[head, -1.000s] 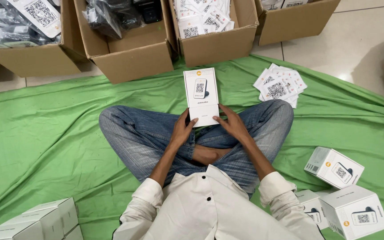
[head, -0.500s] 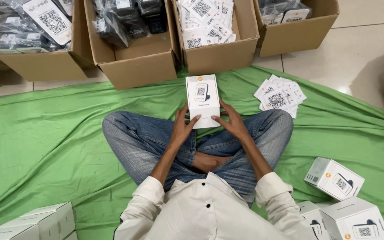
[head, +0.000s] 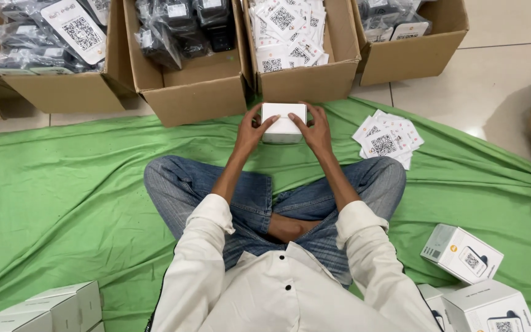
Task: The person packs QR code stickers and items into product boxes.
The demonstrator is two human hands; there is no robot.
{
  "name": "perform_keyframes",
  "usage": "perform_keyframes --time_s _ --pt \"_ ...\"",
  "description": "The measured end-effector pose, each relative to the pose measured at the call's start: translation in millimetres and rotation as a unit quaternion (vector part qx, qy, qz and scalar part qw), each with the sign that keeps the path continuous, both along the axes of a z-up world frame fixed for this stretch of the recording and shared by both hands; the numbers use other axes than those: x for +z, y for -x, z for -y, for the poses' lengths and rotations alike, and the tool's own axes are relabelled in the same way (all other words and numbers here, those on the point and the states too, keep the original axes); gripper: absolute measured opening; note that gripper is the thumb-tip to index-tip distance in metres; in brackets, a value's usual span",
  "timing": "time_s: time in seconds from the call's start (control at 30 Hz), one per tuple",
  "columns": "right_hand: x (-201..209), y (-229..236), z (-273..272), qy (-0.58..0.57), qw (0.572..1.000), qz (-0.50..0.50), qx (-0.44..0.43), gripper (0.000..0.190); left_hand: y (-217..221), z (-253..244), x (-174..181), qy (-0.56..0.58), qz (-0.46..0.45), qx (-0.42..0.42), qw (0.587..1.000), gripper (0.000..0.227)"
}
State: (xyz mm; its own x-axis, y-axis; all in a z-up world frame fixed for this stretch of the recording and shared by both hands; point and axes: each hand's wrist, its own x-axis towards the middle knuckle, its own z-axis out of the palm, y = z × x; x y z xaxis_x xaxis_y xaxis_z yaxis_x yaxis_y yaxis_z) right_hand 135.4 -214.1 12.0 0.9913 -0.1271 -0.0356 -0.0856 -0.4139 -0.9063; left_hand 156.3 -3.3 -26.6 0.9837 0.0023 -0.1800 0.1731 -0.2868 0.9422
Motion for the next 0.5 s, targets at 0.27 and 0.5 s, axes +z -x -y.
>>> perform_keyframes --time_s 0.27,0.5 --pt "-37.5 43.5 15.9 -0.118 0.992 0.023 0.031 0.060 50.6 -18.4 8.8 0.009 0.076 -0.052 0.996 0.078" --pt "-32.0 116.0 18.1 -0.336 0.909 -0.246 -0.015 0.095 125.4 -36.3 -35.4 0.151 -0.086 -0.058 0.983 0.108"
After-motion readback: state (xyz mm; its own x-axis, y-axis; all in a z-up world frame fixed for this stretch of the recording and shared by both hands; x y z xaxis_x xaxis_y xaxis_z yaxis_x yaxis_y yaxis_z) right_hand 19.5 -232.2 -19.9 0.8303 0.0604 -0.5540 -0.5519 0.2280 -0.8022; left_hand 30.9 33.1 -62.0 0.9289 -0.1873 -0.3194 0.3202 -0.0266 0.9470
